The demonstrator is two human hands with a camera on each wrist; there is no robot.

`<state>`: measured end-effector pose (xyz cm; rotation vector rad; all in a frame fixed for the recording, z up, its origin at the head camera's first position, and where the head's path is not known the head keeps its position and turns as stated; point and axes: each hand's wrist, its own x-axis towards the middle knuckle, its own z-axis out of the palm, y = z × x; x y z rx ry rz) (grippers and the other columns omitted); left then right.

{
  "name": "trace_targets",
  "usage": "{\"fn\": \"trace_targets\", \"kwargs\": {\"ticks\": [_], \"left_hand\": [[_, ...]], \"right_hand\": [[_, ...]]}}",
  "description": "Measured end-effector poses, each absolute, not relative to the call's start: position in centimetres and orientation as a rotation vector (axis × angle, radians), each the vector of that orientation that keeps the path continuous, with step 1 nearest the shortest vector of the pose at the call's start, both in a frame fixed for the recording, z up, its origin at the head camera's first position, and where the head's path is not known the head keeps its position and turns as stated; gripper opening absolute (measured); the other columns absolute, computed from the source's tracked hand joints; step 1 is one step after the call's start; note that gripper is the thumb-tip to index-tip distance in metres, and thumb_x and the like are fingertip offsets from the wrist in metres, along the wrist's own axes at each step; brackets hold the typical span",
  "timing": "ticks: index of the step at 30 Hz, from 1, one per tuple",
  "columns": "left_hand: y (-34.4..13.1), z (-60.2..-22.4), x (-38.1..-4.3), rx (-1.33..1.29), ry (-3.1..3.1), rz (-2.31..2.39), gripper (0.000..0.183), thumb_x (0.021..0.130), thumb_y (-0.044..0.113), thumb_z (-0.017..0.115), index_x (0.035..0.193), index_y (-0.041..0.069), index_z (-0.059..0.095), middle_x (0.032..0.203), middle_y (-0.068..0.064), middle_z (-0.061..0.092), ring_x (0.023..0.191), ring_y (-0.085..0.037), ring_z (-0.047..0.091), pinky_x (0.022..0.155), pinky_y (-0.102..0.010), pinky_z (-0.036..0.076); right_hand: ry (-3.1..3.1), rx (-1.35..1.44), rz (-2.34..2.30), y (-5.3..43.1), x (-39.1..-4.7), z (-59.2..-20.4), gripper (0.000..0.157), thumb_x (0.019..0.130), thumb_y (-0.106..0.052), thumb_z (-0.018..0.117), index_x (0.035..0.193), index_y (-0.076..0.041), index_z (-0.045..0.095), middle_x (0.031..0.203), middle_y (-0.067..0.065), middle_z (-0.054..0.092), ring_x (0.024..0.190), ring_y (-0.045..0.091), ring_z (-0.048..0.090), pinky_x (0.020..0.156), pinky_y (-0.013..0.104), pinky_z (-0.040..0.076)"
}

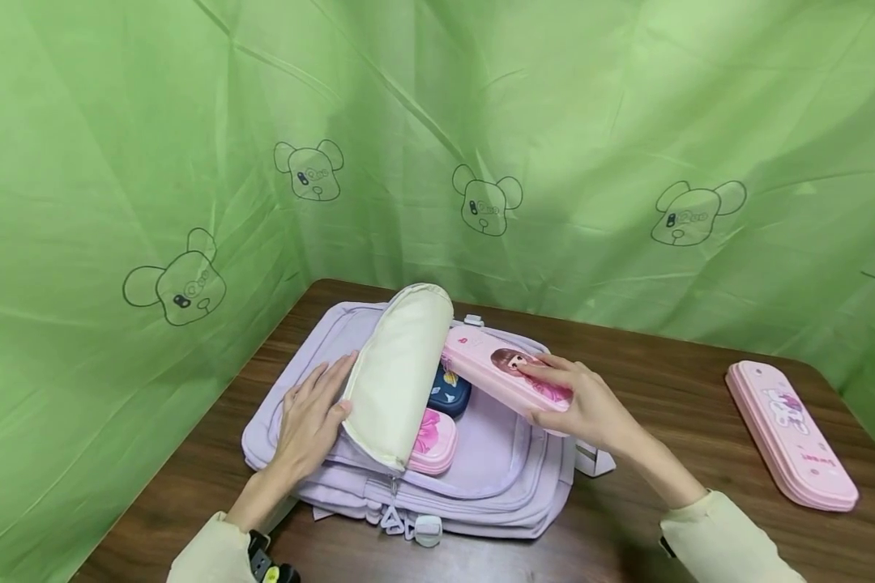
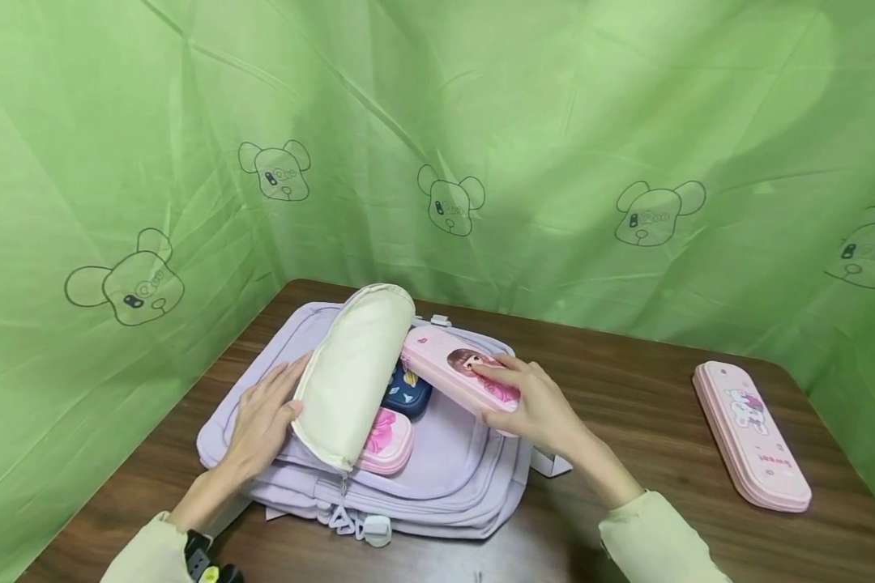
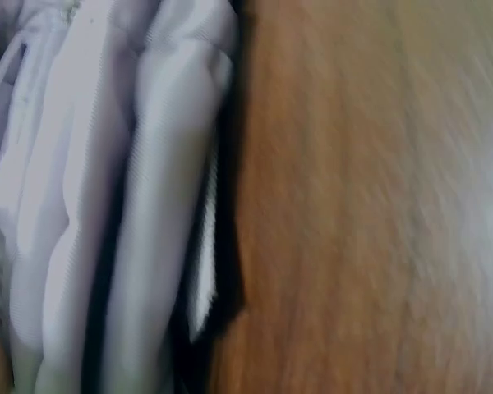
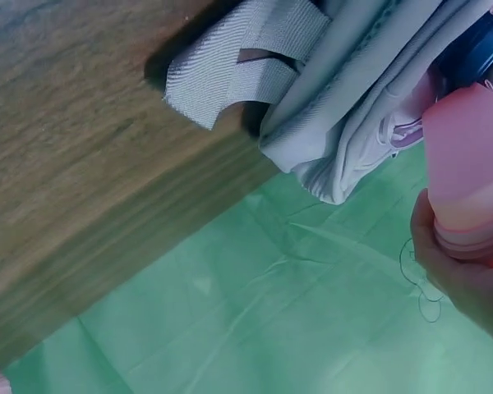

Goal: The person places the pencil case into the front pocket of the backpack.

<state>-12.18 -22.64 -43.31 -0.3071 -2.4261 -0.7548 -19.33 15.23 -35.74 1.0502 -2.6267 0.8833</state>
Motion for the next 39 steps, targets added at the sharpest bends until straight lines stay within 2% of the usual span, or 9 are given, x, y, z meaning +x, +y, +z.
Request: {"fn": "trace_targets", "kwargs": {"ticks": [4,10,19,24,29,34,37,39], "left_hand": [[-22.6,-43.0,-12.0,-0.244,-2.418,-0.839,0.052,0.094,0.025,0.038,0.146,0.026,0.034,0.143,-0.002,0.042,0.129,-0.036,0.034,0.095,-0.06,0.019],[-22.4,-42.5,-12.0,-0.17,-2.414,-0.939,0.05,0.096,0.029,0.032,0.145,0.028,0.034,0.144,0.003,0.04,0.129,-0.034,0.034,0.095,-0.06,0.018],[-22.2,-42.4,-11.7,-0.113,-2.362,-0.988,0.047,0.097,0.029,0.035,0.144,0.024,0.037,0.141,-0.006,0.044,0.128,-0.034,0.035,0.096,-0.063,0.017],[-22.0,-42.4,-11.5,-0.081,-2.348,-1.005,0.047,0.097,0.03,0.035,0.144,0.025,0.038,0.139,-0.007,0.046,0.129,-0.034,0.035,0.095,-0.065,0.017],[-21.8,-42.3,-11.0,-0.084,-2.323,-1.026,0.047,0.097,0.029,0.038,0.143,0.023,0.039,0.139,-0.008,0.045,0.128,-0.037,0.035,0.096,-0.065,0.02],[-21.3,-42.2,-10.4,-0.175,-2.3,-1.064,0.049,0.094,0.024,0.046,0.142,0.02,0.042,0.141,-0.006,0.043,0.128,-0.032,0.038,0.1,-0.058,0.024],[-21.1,-42.0,-10.4,-0.196,-2.319,-1.077,0.049,0.093,0.026,0.047,0.141,0.021,0.042,0.143,-0.002,0.041,0.13,-0.027,0.036,0.101,-0.058,0.022],[-21.2,-41.9,-10.4,-0.187,-2.33,-1.071,0.048,0.093,0.027,0.048,0.141,0.022,0.043,0.143,-0.002,0.041,0.13,-0.028,0.036,0.101,-0.06,0.021]], "right_hand": [[-2.605,1.084,0.878,14.9,-18.8,-35.9,0.058,0.066,-0.026,0.081,0.122,-0.019,0.064,0.134,0.014,0.05,0.113,0.033,0.049,0.087,0.05,0.04],[-2.488,1.19,0.85,14.8,-18.2,-36.7,0.058,0.064,-0.027,0.083,0.119,-0.02,0.066,0.131,0.012,0.052,0.106,0.023,0.05,0.08,0.04,0.044],[-2.415,1.276,0.854,14.3,-16.7,-36.5,0.062,0.059,-0.026,0.086,0.118,-0.024,0.067,0.131,0.006,0.053,0.096,0.011,0.047,0.072,0.028,0.044],[-2.427,1.334,0.964,14.1,-15.5,-36.3,0.054,0.062,-0.024,0.085,0.114,-0.026,0.069,0.132,0.004,0.053,0.102,0.013,0.047,0.081,0.029,0.042],[-2.443,1.414,1.196,13.7,-14.8,-37.2,0.051,0.064,-0.02,0.084,0.113,-0.022,0.07,0.135,0.006,0.051,0.111,0.018,0.046,0.092,0.028,0.037],[-2.429,1.469,1.335,12.1,-14.0,-39.5,0.053,0.062,-0.018,0.086,0.112,-0.016,0.07,0.135,0.011,0.05,0.112,0.023,0.048,0.093,0.029,0.038],[-2.37,1.473,1.302,11.4,-13.7,-40.2,0.055,0.061,-0.017,0.087,0.112,-0.015,0.07,0.134,0.013,0.05,0.108,0.024,0.049,0.091,0.029,0.038],[-2.353,1.469,1.261,11.2,-13.5,-40.2,0.056,0.062,-0.019,0.087,0.115,-0.017,0.069,0.136,0.012,0.048,0.111,0.023,0.048,0.093,0.031,0.038]]}}
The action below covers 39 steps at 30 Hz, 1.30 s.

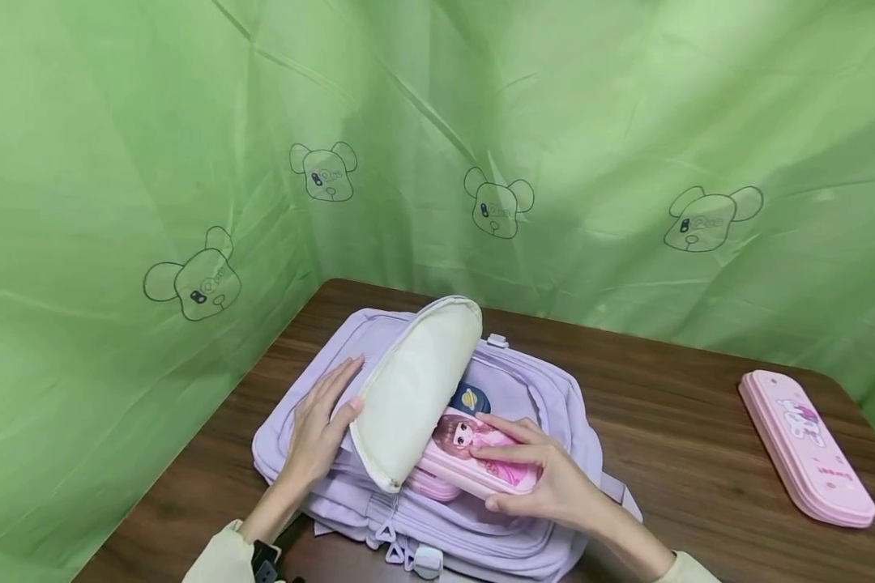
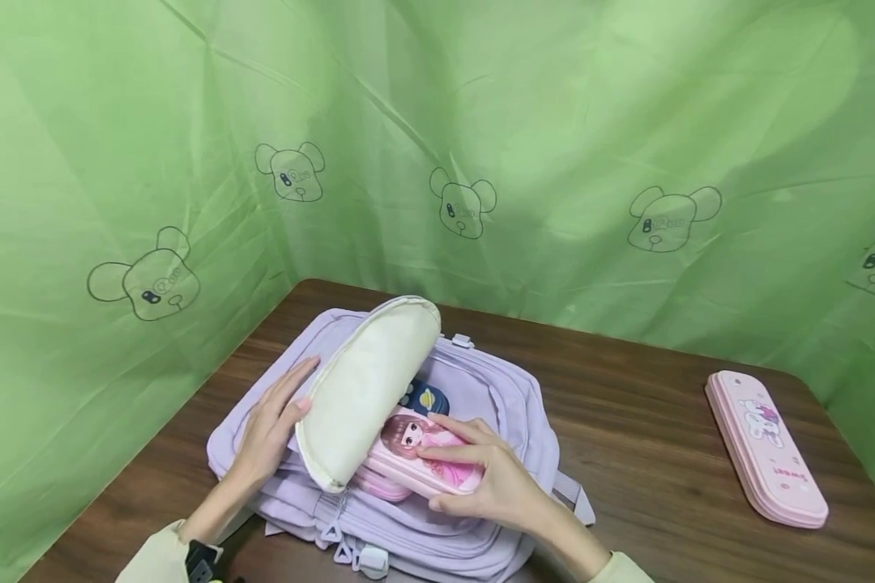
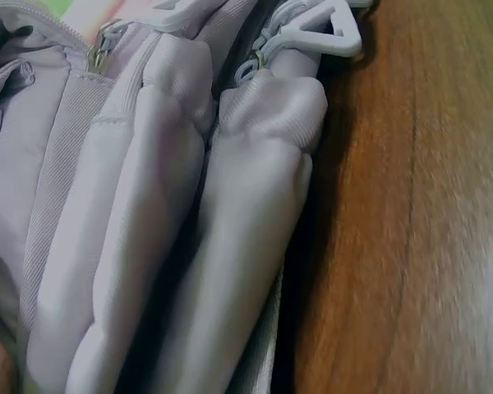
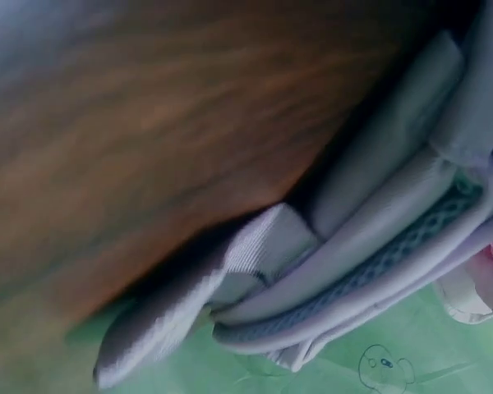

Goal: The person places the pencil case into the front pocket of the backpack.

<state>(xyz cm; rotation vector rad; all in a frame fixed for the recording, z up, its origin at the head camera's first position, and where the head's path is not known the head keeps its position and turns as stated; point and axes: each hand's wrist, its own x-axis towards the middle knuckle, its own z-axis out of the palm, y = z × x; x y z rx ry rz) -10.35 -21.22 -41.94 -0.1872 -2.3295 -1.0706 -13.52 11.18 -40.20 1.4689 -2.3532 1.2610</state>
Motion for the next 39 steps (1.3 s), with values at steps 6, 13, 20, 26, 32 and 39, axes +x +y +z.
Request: {"fn": "trace_targets", "kwargs": {"ticks": [6,13,20,26,32,39], "left_hand": [[-21.2,-41.7,-10.2,-0.137,-2.425,-1.064,0.048,0.094,0.031,0.048,0.141,0.026,0.043,0.144,-0.01,0.039,0.132,-0.045,0.024,0.097,-0.07,0.014],[-21.8,-40.7,-10.1,-0.107,-2.518,-1.023,0.048,0.095,0.036,0.047,0.142,0.031,0.04,0.146,-0.013,0.034,0.13,-0.044,0.028,0.094,-0.069,0.021],[-21.6,-40.4,-10.3,-0.108,-2.52,-1.064,0.048,0.095,0.037,0.048,0.142,0.029,0.041,0.145,-0.014,0.036,0.128,-0.042,0.033,0.096,-0.066,0.023],[-21.2,-40.3,-10.2,-0.116,-2.505,-1.088,0.049,0.093,0.035,0.052,0.141,0.028,0.042,0.137,-0.011,0.043,0.123,-0.036,0.04,0.092,-0.061,0.031],[-20.8,-40.0,-10.0,-0.084,-2.556,-1.037,0.051,0.094,0.037,0.049,0.143,0.028,0.038,0.141,-0.016,0.035,0.122,-0.042,0.038,0.085,-0.068,0.034],[-21.2,-39.5,-9.7,-0.063,-2.562,-1.019,0.052,0.095,0.035,0.048,0.144,0.027,0.036,0.144,-0.017,0.03,0.119,-0.045,0.037,0.082,-0.069,0.033]], "right_hand": [[-2.459,1.329,1.091,12.9,-12.1,-39.8,0.075,0.07,-0.033,0.081,0.136,-0.019,0.05,0.145,0.007,0.037,0.129,0.024,0.036,0.101,0.038,0.034],[-2.517,1.015,1.11,14.8,-10.3,-40.2,0.075,0.071,-0.033,0.08,0.136,-0.017,0.046,0.125,-0.005,0.055,0.102,0.008,0.057,0.089,0.023,0.043],[-2.501,1.06,1.326,14.5,-10.9,-40.3,0.064,0.075,-0.025,0.079,0.131,-0.013,0.05,0.12,-0.001,0.059,0.09,0.01,0.062,0.085,0.036,0.05],[-2.382,1.185,1.365,12.5,-11.8,-40.4,0.066,0.073,-0.02,0.08,0.13,-0.001,0.051,0.118,0.008,0.061,0.09,0.014,0.063,0.082,0.036,0.051],[-2.356,1.209,1.232,10.0,-11.8,-40.2,0.069,0.074,-0.026,0.079,0.129,0.005,0.051,0.118,0.008,0.061,0.092,0.012,0.062,0.081,0.034,0.051],[-2.405,1.151,1.093,7.9,-11.6,-39.8,0.073,0.07,-0.033,0.08,0.126,0.005,0.053,0.119,0.01,0.061,0.096,0.011,0.06,0.083,0.031,0.05]]}}
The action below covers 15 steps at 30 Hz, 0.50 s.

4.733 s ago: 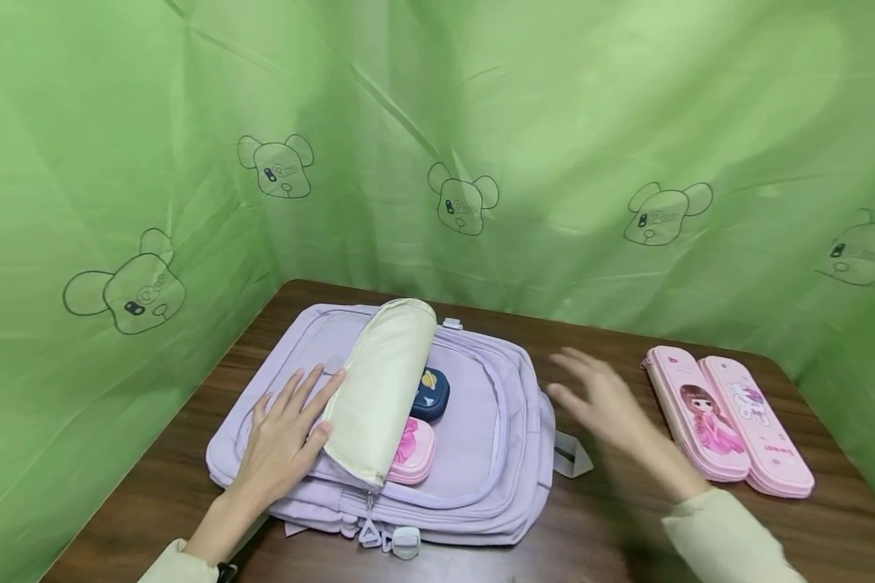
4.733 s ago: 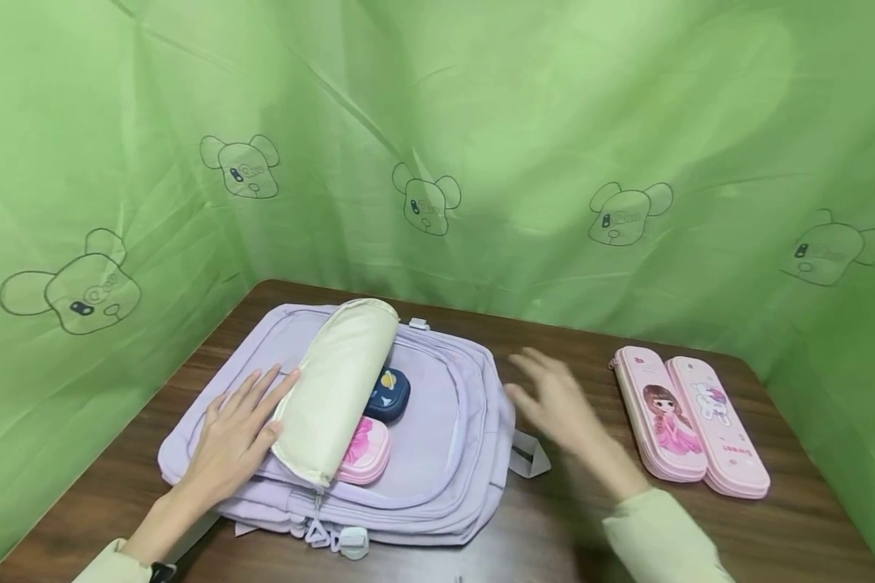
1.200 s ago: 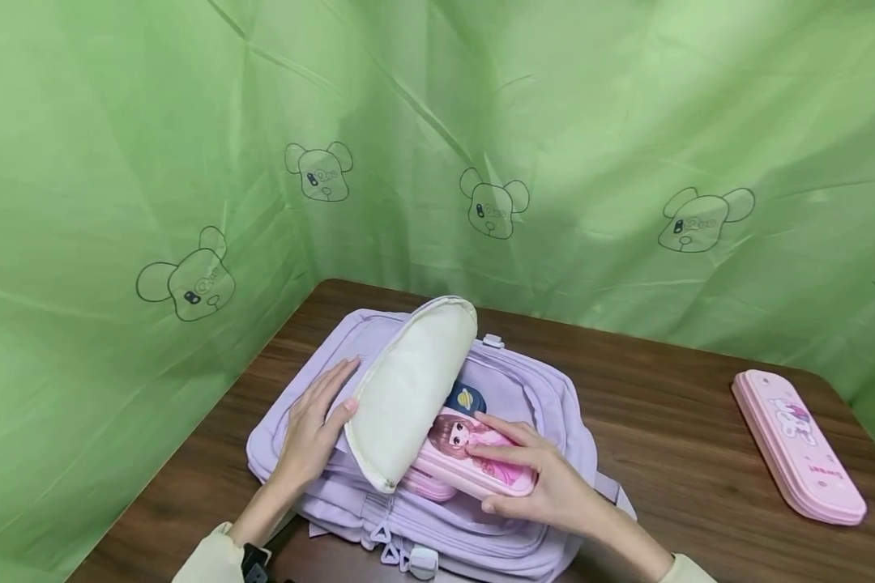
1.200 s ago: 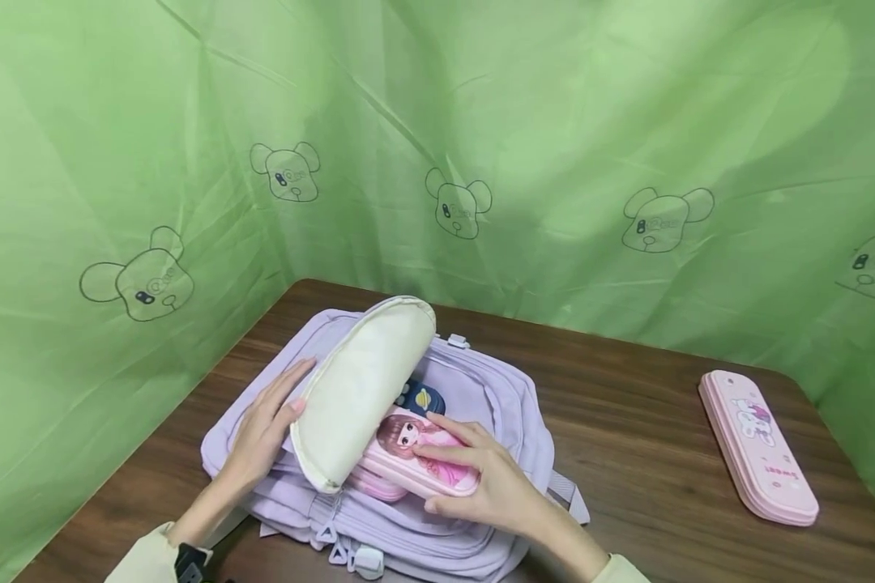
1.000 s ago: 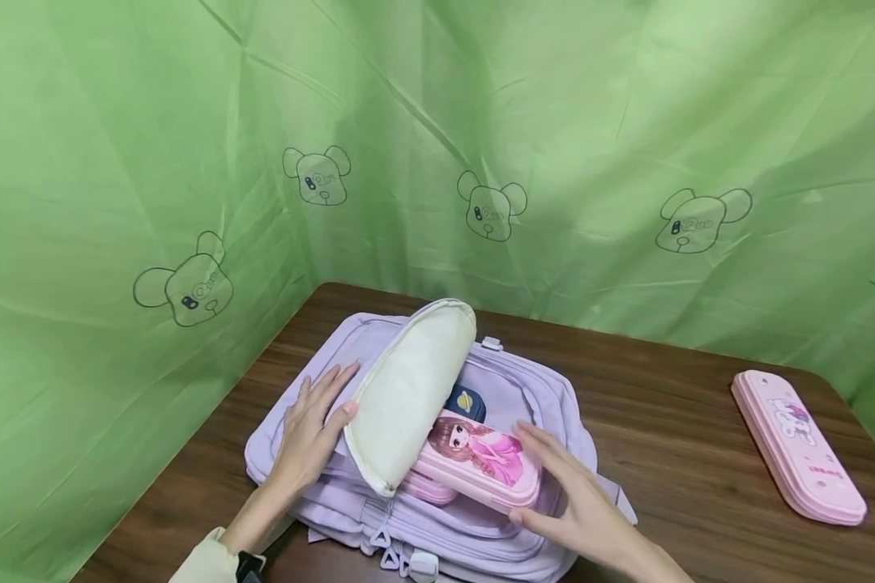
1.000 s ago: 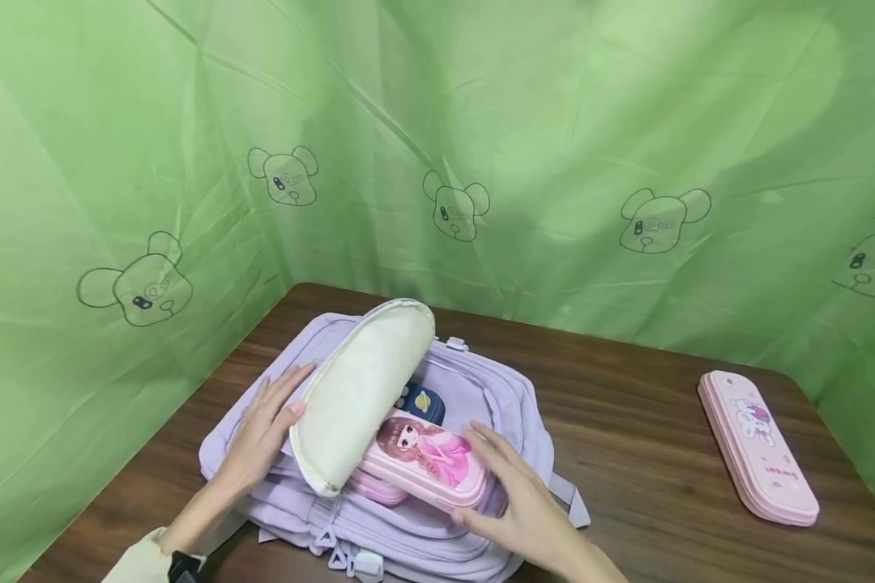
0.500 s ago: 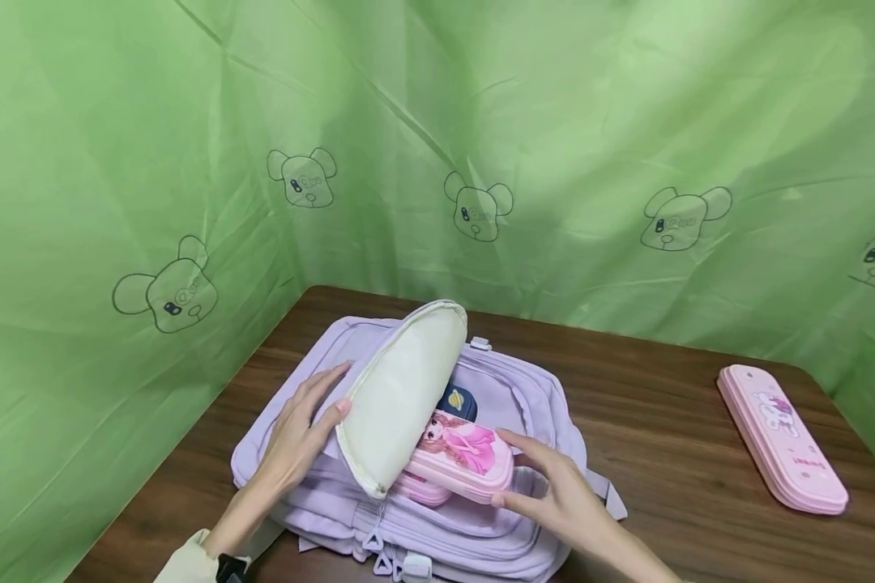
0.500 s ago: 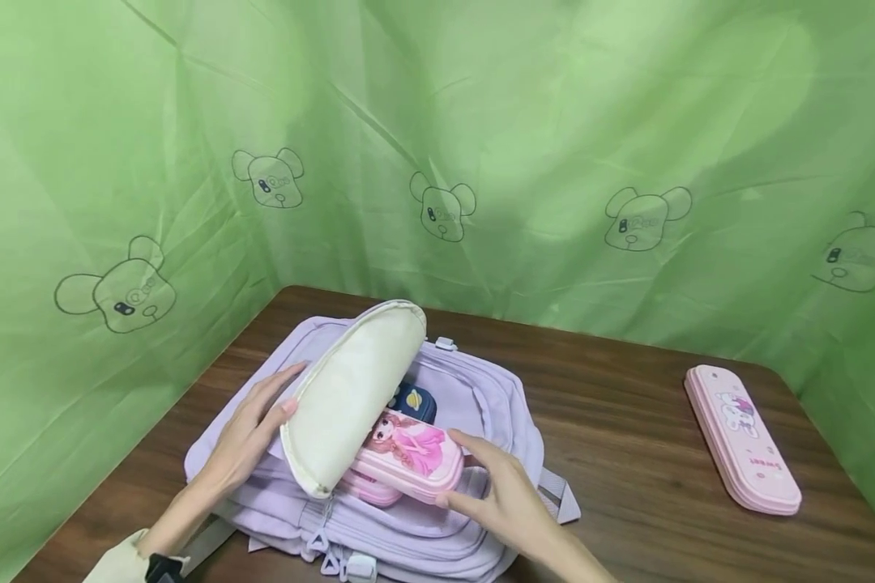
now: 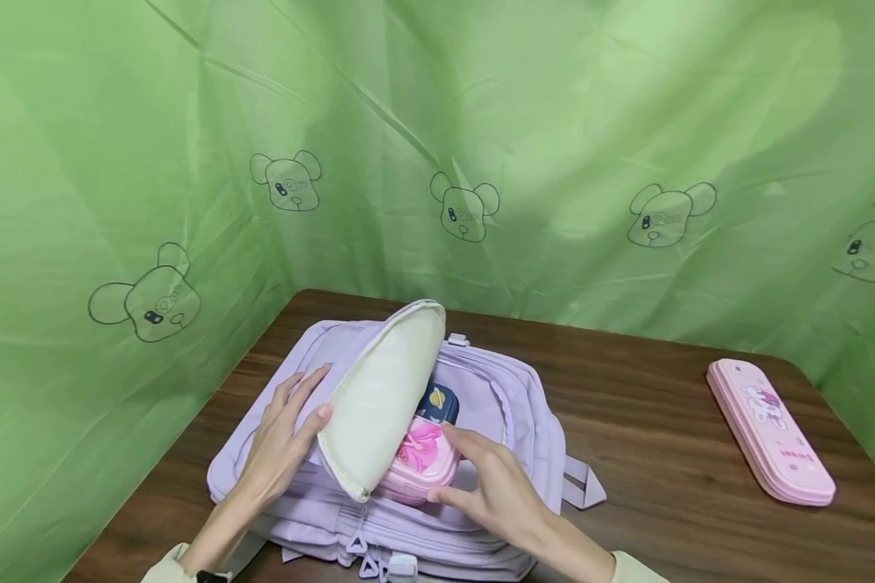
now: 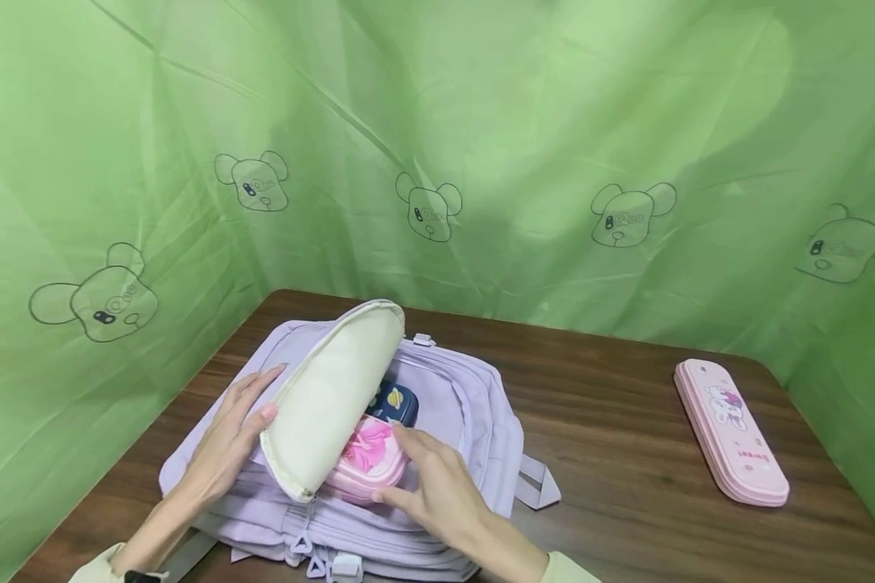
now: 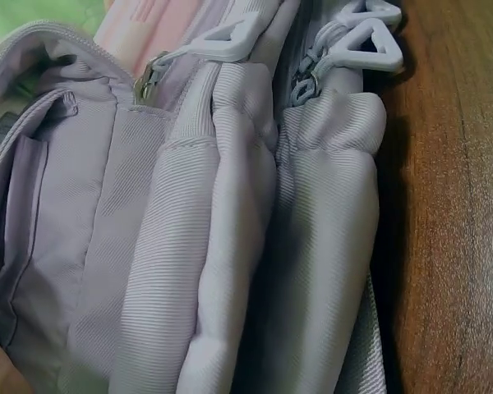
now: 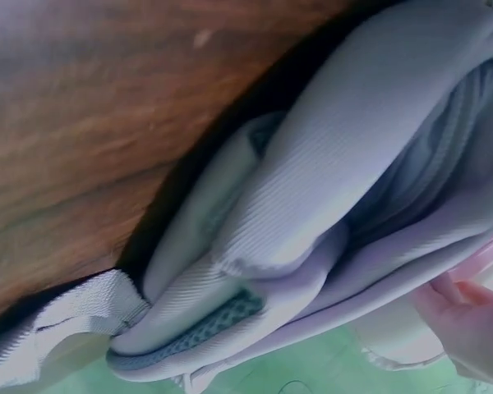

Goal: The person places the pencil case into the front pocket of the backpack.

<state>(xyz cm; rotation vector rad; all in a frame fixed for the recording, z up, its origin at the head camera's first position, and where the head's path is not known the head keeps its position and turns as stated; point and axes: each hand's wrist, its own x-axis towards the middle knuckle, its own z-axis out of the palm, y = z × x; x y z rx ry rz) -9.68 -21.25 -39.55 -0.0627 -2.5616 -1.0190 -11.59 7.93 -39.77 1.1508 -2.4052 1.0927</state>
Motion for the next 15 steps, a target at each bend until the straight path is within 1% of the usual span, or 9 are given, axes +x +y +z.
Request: {"fn": "trace_targets", "kwargs": {"ticks": [3,5,9,11,13,15], "left_hand": [[-21.5,-39.5,-9.7,-0.075,-2.57,-0.991,0.051,0.095,0.035,0.047,0.144,0.027,0.036,0.143,-0.018,0.03,0.118,-0.046,0.037,0.081,-0.069,0.034],[-21.7,-39.4,-9.9,-0.085,-2.584,-0.949,0.051,0.095,0.036,0.047,0.145,0.027,0.035,0.142,-0.019,0.031,0.117,-0.046,0.038,0.08,-0.068,0.034],[-22.1,-39.4,-10.2,-0.109,-2.61,-0.846,0.052,0.096,0.037,0.046,0.145,0.027,0.033,0.142,-0.02,0.032,0.115,-0.048,0.04,0.079,-0.069,0.034],[-22.2,-39.5,-10.2,-0.116,-2.621,-0.816,0.053,0.096,0.038,0.045,0.146,0.027,0.032,0.142,-0.02,0.032,0.116,-0.049,0.039,0.079,-0.071,0.034],[-22.1,-39.7,-10.1,-0.123,-2.628,-0.803,0.053,0.096,0.038,0.045,0.146,0.026,0.031,0.143,-0.021,0.031,0.117,-0.051,0.038,0.079,-0.072,0.032],[-21.9,-39.8,-10.1,-0.127,-2.631,-0.798,0.054,0.096,0.037,0.046,0.147,0.026,0.03,0.143,-0.022,0.032,0.118,-0.052,0.037,0.08,-0.073,0.031]], "right_hand": [[-2.435,1.155,1.106,7.8,-11.8,-39.5,0.074,0.071,-0.034,0.08,0.127,0.006,0.053,0.118,0.01,0.061,0.093,0.008,0.06,0.082,0.029,0.051],[-2.476,1.163,1.089,7.8,-12.0,-39.3,0.074,0.073,-0.036,0.078,0.129,0.005,0.051,0.121,0.009,0.06,0.095,0.009,0.06,0.085,0.029,0.049],[-2.606,1.18,0.985,8.5,-12.3,-38.5,0.074,0.08,-0.044,0.07,0.134,0.0,0.047,0.13,0.009,0.054,0.109,0.014,0.056,0.094,0.034,0.044],[-2.673,1.165,0.912,9.2,-12.4,-38.0,0.075,0.082,-0.049,0.065,0.137,-0.002,0.044,0.134,0.009,0.051,0.117,0.018,0.052,0.097,0.037,0.041],[-2.711,1.13,0.854,10.4,-12.5,-37.6,0.075,0.084,-0.052,0.061,0.138,-0.003,0.043,0.135,0.009,0.049,0.12,0.02,0.049,0.098,0.04,0.04],[-2.715,1.07,0.816,12.0,-12.6,-37.3,0.075,0.084,-0.05,0.062,0.138,-0.003,0.043,0.136,0.011,0.049,0.122,0.024,0.047,0.099,0.043,0.038]]}}
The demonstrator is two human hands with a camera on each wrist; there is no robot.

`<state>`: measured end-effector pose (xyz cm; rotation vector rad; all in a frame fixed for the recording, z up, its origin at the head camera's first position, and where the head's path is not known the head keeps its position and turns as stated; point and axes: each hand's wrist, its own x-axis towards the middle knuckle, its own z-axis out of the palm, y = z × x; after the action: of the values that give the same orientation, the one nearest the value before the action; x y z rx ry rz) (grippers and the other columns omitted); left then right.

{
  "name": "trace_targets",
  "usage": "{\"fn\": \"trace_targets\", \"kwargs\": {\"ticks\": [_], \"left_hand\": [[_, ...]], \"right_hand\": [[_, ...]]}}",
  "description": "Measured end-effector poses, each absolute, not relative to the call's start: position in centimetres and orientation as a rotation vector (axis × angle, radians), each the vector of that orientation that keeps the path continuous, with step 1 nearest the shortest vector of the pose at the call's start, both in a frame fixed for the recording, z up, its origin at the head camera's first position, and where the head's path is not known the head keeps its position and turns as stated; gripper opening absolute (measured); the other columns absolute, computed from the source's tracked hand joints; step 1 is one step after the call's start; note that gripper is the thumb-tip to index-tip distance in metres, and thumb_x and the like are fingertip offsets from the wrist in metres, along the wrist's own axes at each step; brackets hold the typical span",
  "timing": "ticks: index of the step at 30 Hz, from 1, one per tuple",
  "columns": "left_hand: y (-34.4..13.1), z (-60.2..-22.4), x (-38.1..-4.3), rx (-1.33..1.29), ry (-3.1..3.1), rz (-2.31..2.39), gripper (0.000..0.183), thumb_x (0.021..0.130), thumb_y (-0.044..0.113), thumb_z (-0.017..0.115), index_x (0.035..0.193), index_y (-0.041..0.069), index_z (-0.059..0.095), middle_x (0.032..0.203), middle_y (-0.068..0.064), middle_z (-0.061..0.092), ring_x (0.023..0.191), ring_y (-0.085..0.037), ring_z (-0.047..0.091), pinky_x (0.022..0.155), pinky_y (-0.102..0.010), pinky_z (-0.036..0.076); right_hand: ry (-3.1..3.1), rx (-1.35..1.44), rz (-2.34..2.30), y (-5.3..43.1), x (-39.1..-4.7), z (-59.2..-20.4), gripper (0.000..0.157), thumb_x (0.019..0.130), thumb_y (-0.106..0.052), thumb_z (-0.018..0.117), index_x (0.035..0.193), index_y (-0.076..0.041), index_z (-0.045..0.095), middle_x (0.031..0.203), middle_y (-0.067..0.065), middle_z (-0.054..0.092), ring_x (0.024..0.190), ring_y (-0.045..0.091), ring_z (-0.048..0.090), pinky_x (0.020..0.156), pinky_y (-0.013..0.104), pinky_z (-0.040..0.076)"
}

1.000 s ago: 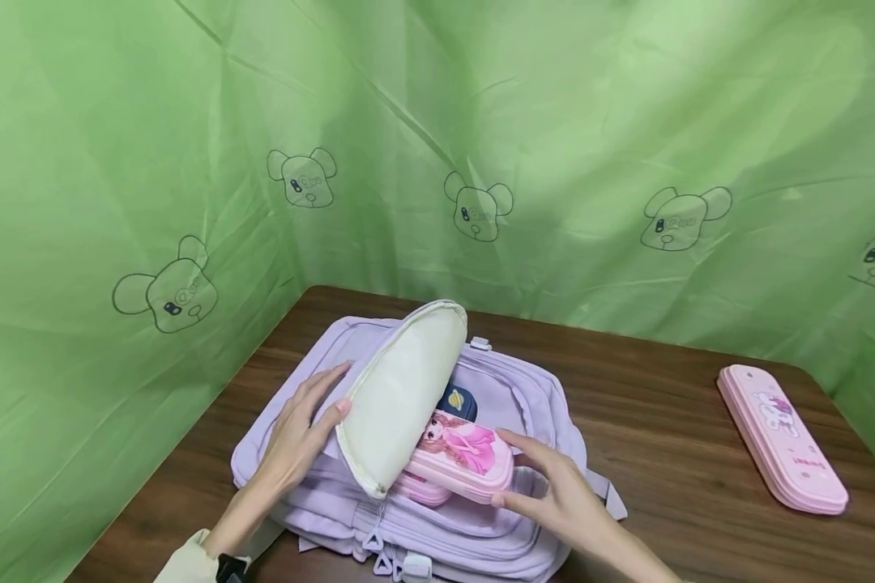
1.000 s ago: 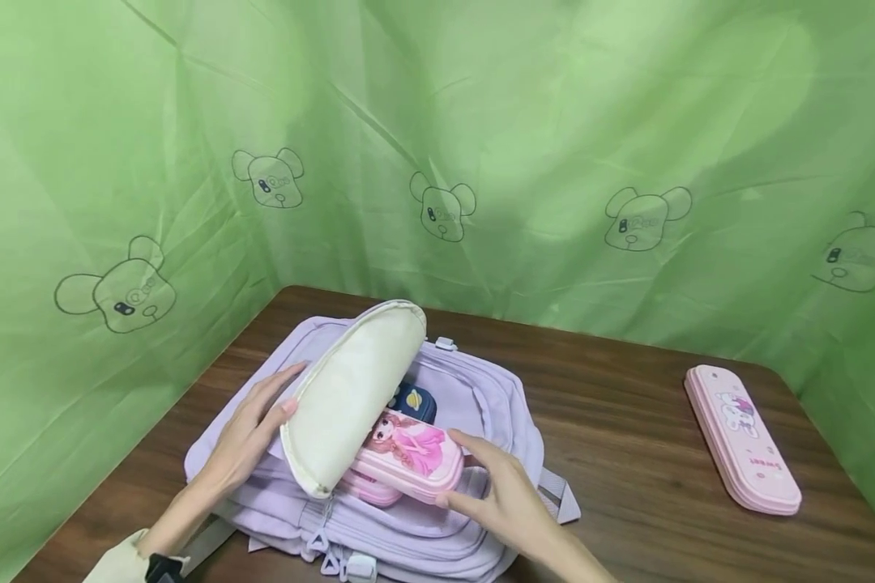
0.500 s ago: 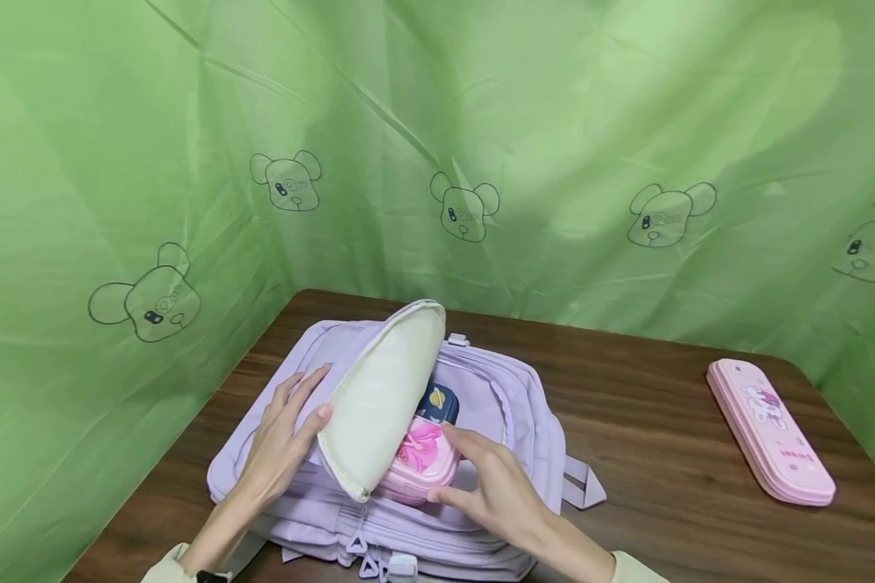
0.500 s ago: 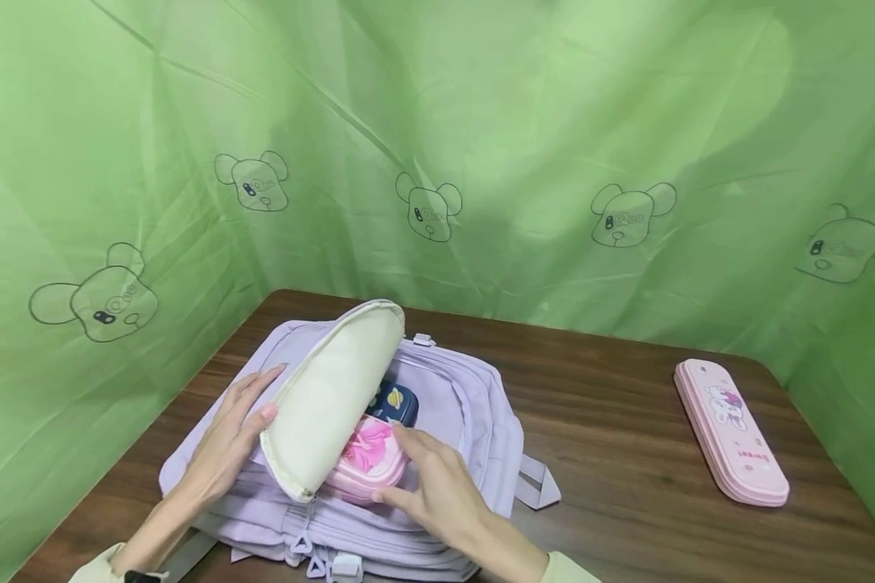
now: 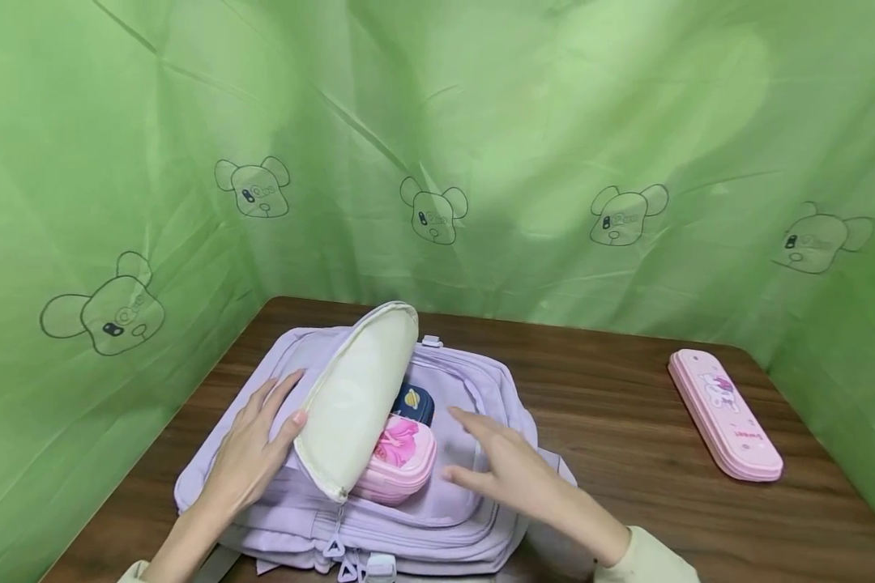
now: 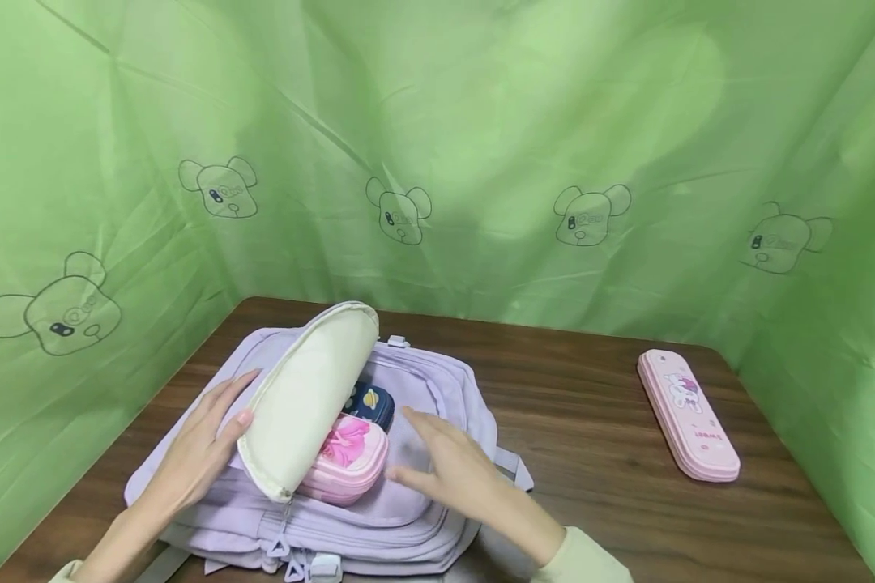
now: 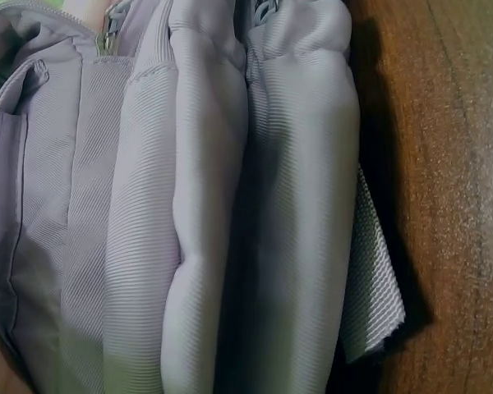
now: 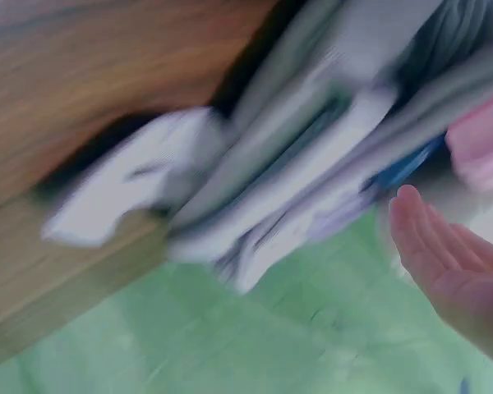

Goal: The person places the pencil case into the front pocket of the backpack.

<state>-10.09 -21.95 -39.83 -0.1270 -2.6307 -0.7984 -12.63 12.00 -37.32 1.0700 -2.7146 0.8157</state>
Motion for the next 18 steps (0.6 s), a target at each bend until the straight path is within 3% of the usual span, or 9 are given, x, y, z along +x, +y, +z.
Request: {"fn": "trace_targets", "kwargs": {"ticks": [8,14,18], "left_hand": [[-22.0,-39.9,-10.0,-0.116,-2.643,-0.788,0.056,0.096,0.039,0.046,0.147,0.029,0.027,0.144,-0.021,0.03,0.119,-0.053,0.036,0.08,-0.073,0.03],[-22.4,-39.9,-10.0,-0.133,-2.64,-0.783,0.057,0.095,0.038,0.047,0.148,0.03,0.026,0.144,-0.022,0.03,0.116,-0.055,0.036,0.079,-0.074,0.029],[-22.2,-40.1,-10.1,-0.145,-2.641,-0.794,0.057,0.096,0.037,0.047,0.148,0.029,0.026,0.144,-0.022,0.03,0.116,-0.056,0.036,0.078,-0.074,0.029]], "right_hand": [[-2.707,0.694,0.547,23.7,-15.4,-37.3,0.072,0.083,-0.038,0.068,0.137,0.001,0.041,0.134,0.022,0.047,0.117,0.043,0.045,0.095,0.058,0.035],[-2.725,0.399,0.394,34.4,-17.8,-37.3,0.076,0.084,-0.036,0.068,0.13,0.017,0.038,0.122,0.042,0.043,0.105,0.059,0.043,0.086,0.066,0.035],[-2.773,0.161,0.342,39.3,-17.7,-37.9,0.083,0.083,-0.039,0.066,0.13,0.021,0.033,0.117,0.047,0.039,0.097,0.065,0.038,0.078,0.069,0.033]]}}
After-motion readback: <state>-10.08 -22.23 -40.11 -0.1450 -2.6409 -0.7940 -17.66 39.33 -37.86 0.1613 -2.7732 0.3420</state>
